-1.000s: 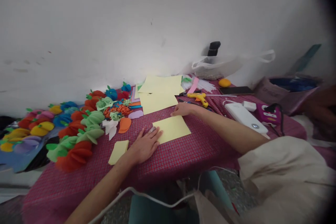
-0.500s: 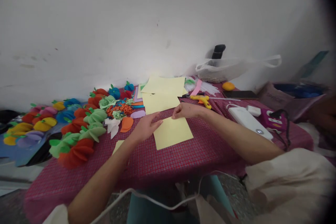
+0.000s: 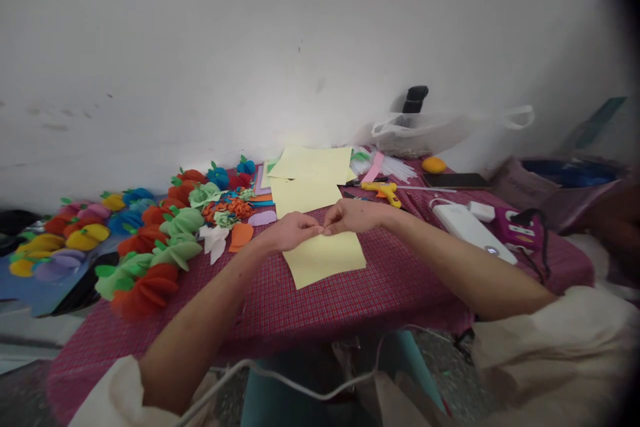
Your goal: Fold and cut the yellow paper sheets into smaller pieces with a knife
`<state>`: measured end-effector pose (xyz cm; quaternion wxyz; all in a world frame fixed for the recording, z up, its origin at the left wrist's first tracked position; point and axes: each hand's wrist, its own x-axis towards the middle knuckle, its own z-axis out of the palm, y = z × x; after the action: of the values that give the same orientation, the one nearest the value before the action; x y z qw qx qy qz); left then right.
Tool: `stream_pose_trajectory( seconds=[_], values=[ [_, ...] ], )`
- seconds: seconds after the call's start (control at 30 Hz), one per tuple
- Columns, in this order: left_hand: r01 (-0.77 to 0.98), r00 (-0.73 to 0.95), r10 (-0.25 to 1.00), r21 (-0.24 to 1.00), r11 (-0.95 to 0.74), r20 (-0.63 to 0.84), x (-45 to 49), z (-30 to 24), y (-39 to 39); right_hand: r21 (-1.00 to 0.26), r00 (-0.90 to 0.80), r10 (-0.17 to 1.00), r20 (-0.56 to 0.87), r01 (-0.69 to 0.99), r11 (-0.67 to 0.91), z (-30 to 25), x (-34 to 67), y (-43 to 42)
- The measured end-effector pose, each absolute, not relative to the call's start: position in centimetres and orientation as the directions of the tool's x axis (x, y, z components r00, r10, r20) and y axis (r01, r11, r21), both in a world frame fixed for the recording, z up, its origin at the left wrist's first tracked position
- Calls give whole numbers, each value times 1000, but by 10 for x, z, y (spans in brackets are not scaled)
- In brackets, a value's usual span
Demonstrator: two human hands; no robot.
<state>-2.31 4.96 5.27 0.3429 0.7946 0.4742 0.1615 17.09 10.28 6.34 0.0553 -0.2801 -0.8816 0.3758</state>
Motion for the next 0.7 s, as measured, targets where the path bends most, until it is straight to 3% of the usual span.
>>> stream_pose_trajectory(
  seconds=[0.17,0.3,0.43,0.57,0.7],
  values=[
    [631,509,861,687,-360,-17,-39,55,45,-754,-795,591,-137,470,458,65,184,103],
    [702,417,909,636,-321,-1,-57,64,39,-816,-758,637,-140,453,359,69,200,103],
    [677,312,949,694,-247,34,-77,67,34,-906,-711,692,-122,365,215,68,219,103],
    [433,42,996,897,-91,81,-73,54,26,-960,-656,736,-166,277,31,59,230,102],
    [163,87,995,986,35,-50,-37,42,20,-963,-680,709,-184,269,8,52,220,94]
  ],
)
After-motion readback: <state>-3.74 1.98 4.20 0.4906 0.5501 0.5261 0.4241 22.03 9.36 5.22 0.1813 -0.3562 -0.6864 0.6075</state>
